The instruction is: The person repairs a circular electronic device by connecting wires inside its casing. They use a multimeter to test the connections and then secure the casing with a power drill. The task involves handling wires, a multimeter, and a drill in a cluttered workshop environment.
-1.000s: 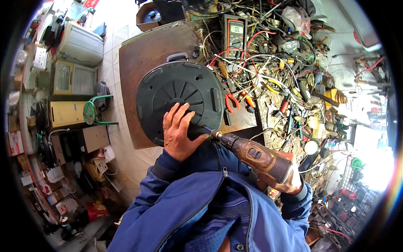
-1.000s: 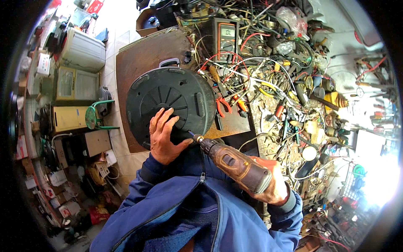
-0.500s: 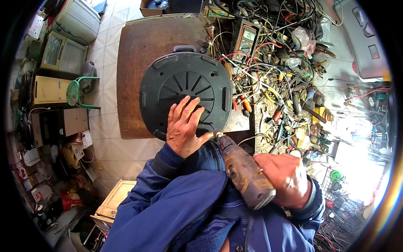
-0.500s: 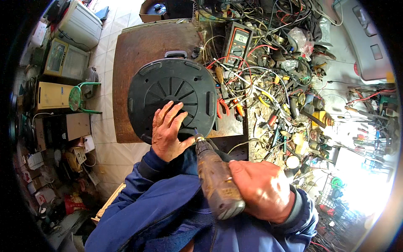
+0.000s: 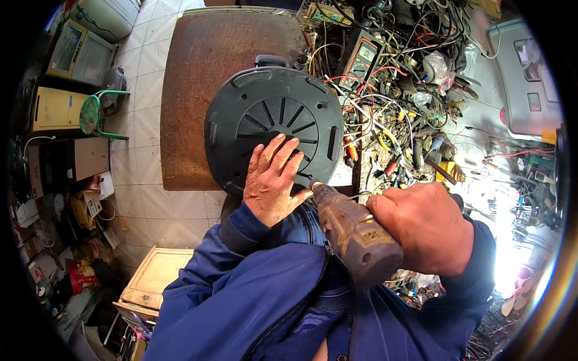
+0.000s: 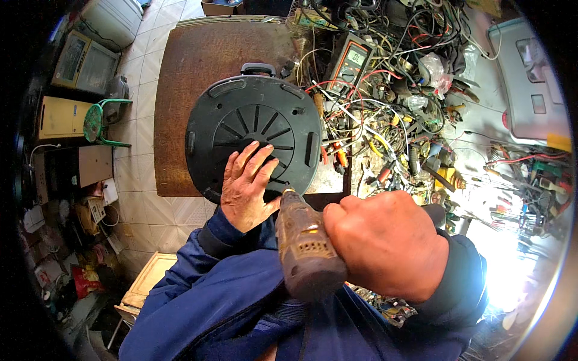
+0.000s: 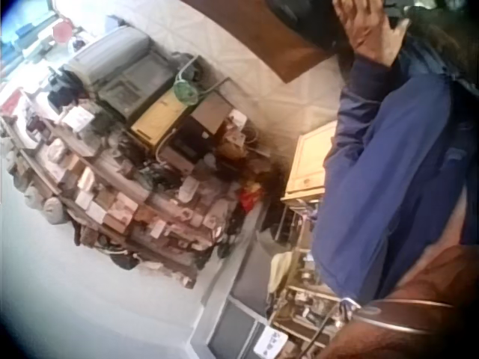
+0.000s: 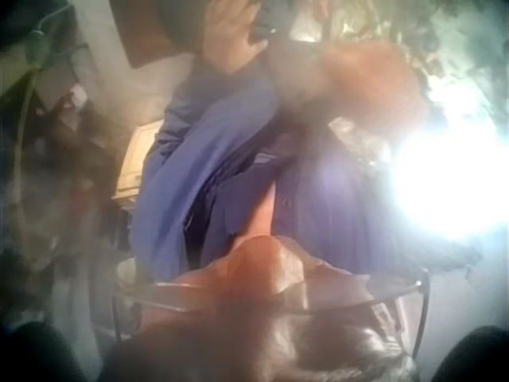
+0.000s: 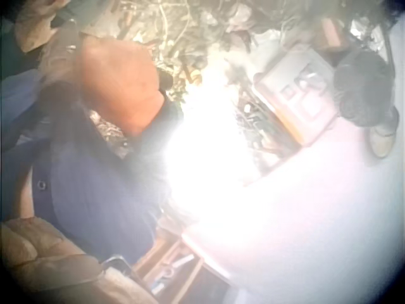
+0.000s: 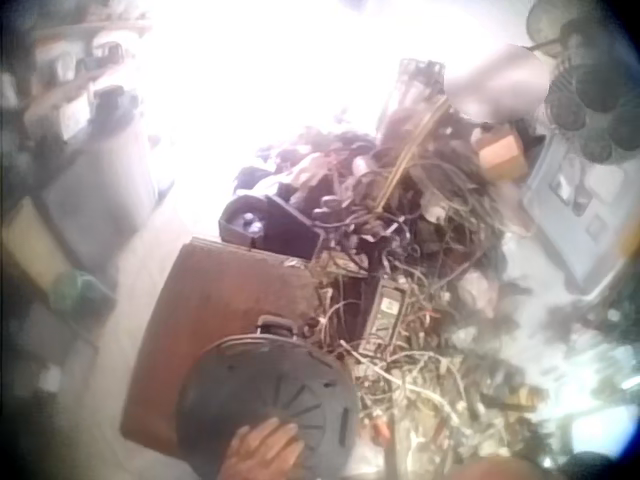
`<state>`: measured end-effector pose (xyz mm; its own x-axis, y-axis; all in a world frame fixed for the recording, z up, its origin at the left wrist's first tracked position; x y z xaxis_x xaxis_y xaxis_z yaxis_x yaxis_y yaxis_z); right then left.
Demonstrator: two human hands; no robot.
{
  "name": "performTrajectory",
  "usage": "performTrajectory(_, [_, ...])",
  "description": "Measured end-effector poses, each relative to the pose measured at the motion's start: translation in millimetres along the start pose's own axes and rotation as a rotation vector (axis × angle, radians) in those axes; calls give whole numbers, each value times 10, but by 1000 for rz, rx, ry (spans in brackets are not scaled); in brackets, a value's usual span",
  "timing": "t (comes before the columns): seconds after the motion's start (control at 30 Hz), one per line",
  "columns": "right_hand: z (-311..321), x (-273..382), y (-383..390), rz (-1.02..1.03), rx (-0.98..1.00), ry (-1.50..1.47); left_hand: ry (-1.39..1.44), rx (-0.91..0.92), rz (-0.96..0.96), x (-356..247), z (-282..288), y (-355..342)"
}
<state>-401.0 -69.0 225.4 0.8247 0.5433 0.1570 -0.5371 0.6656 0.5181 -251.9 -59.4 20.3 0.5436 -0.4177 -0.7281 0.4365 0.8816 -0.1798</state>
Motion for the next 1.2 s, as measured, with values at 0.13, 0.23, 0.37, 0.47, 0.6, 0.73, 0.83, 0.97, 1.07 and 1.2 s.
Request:
performTrajectory(0.13, [-14, -19, 29, -28, 29, -36, 18, -8, -14, -5, 1, -8])
performTrajectory(0.23, [-17, -3, 34, -66, 62, -30, 11, -2, -14, 5, 5, -23])
performTrajectory(0.37, [-69, -25, 66, -68, 56, -29, 16, 2, -16, 11, 14, -30])
performTrajectory(0.47, [-47, -48, 58, -68, 57, -54, 27, -8, -18, 18, 12, -25])
performTrajectory(0.6, [-61, -56, 71, -91, 80, -72, 28, -2, -15, 14, 12, -24])
performTrajectory(0.73, [-83, -71, 110, -98, 59, -100, 35, 0, -9, 13, 11, -17])
performTrajectory(0.83, [-89, -79, 156, -110, 31, -134, 34, 1, -13, 7, 1, -20])
performTrajectory(0.97, [-147, -134, 282, -65, -92, -276, 8, 10, -28, 13, -1, -3])
performTrajectory(1.07, [-86, -189, 468, -87, -201, -480, -24, 60, -2, -25, 8, 1])
performTrajectory(1.2, [-191, -297, 955, -286, -306, -416, -54, 130, -19, -125, -58, -77])
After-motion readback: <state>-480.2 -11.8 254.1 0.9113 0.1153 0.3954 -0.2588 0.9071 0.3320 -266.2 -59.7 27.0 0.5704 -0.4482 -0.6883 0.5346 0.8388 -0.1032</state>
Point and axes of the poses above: each hand's wrist, its own y-axis away from the middle knuckle, its own z-axis out of the back of the hand, x = y × z, the point moved 6 cm from there along -y, towards the middle knuckle, and after that the axes turned 8 degrees about y, right-handed, at the moved point
